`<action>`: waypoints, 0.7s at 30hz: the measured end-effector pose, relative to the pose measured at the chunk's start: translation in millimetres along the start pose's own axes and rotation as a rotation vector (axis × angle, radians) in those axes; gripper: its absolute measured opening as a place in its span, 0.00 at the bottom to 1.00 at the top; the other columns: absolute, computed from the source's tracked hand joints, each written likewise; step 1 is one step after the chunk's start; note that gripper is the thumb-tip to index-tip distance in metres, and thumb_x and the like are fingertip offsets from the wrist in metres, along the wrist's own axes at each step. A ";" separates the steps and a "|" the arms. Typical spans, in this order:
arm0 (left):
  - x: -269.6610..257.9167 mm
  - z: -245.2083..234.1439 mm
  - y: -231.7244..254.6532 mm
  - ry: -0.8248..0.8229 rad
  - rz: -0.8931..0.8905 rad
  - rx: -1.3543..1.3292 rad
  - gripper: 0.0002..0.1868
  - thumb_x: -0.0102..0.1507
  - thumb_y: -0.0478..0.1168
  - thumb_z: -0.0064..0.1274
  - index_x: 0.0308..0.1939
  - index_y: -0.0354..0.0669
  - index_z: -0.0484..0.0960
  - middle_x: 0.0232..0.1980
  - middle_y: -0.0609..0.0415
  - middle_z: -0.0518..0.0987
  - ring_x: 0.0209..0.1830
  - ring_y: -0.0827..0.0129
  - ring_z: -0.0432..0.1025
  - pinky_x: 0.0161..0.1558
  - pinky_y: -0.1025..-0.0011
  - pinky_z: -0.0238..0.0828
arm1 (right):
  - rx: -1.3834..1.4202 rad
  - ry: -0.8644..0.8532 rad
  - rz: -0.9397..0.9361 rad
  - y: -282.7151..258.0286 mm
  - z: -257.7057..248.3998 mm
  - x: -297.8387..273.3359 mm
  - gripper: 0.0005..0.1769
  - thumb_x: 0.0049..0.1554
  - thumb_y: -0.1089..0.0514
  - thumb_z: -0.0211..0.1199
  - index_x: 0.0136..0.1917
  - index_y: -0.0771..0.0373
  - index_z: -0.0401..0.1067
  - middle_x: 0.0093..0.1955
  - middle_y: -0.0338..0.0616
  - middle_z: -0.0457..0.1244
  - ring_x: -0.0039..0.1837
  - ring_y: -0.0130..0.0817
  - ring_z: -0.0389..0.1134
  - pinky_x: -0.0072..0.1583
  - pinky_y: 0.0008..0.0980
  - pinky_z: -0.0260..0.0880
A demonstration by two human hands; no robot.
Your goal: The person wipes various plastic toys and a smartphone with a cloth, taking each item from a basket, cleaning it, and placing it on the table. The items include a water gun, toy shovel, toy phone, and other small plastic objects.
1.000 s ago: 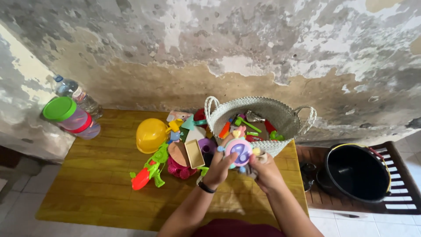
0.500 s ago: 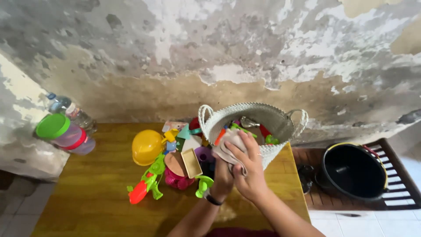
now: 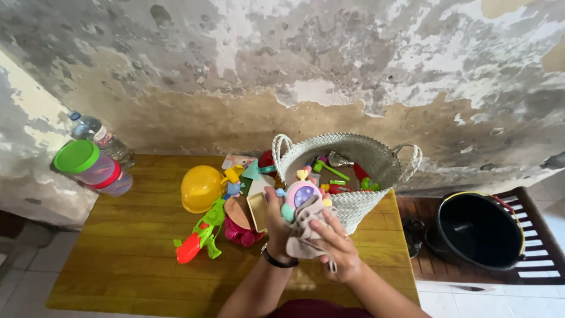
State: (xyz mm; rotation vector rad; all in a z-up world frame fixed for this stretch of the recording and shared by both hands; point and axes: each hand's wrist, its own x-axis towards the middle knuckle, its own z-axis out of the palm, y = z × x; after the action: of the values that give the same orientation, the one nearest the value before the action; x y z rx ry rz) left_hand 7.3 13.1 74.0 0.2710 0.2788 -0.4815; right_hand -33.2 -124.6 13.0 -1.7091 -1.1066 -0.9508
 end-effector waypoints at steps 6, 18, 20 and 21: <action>-0.8 2.6 -20.0 -0.176 0.228 0.116 0.62 0.58 0.83 0.15 0.66 0.30 0.73 0.60 0.35 0.78 0.65 0.46 0.70 0.69 0.54 0.64 | -0.482 0.304 0.387 26.0 -41.2 13.1 0.20 0.69 0.60 0.43 0.58 0.75 0.72 0.58 0.64 0.68 0.58 0.53 0.73 0.58 0.45 0.75; -11.1 -1.1 -35.8 -0.042 0.626 0.241 0.39 0.67 0.61 0.33 0.63 0.26 0.74 0.63 0.31 0.77 0.64 0.52 0.72 0.63 0.64 0.70 | -0.114 -0.011 0.283 -6.6 -4.3 44.2 0.27 0.70 0.48 0.41 0.69 0.69 0.66 0.74 0.67 0.57 0.76 0.62 0.61 0.75 0.54 0.62; -10.8 -2.0 -29.7 -0.102 0.798 0.450 0.43 0.69 0.65 0.19 0.68 0.33 0.69 0.66 0.37 0.75 0.66 0.54 0.70 0.67 0.64 0.66 | -0.193 0.021 0.214 -5.4 7.6 27.0 0.26 0.70 0.47 0.43 0.69 0.66 0.68 0.74 0.62 0.59 0.74 0.56 0.64 0.80 0.63 0.45; -8.1 -11.7 -25.8 -0.098 0.797 0.448 0.43 0.69 0.65 0.19 0.68 0.33 0.69 0.66 0.37 0.75 0.66 0.54 0.70 0.67 0.64 0.66 | -0.191 0.017 0.217 -15.1 12.5 20.5 0.26 0.70 0.47 0.43 0.69 0.66 0.68 0.74 0.62 0.59 0.74 0.56 0.64 0.80 0.63 0.45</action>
State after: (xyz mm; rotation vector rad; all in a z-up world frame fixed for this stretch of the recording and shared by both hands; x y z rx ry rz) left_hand -14.5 -1.7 61.0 0.7533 -0.0502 0.2428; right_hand -39.3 -103.7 31.2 -1.9272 -0.8202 -0.9555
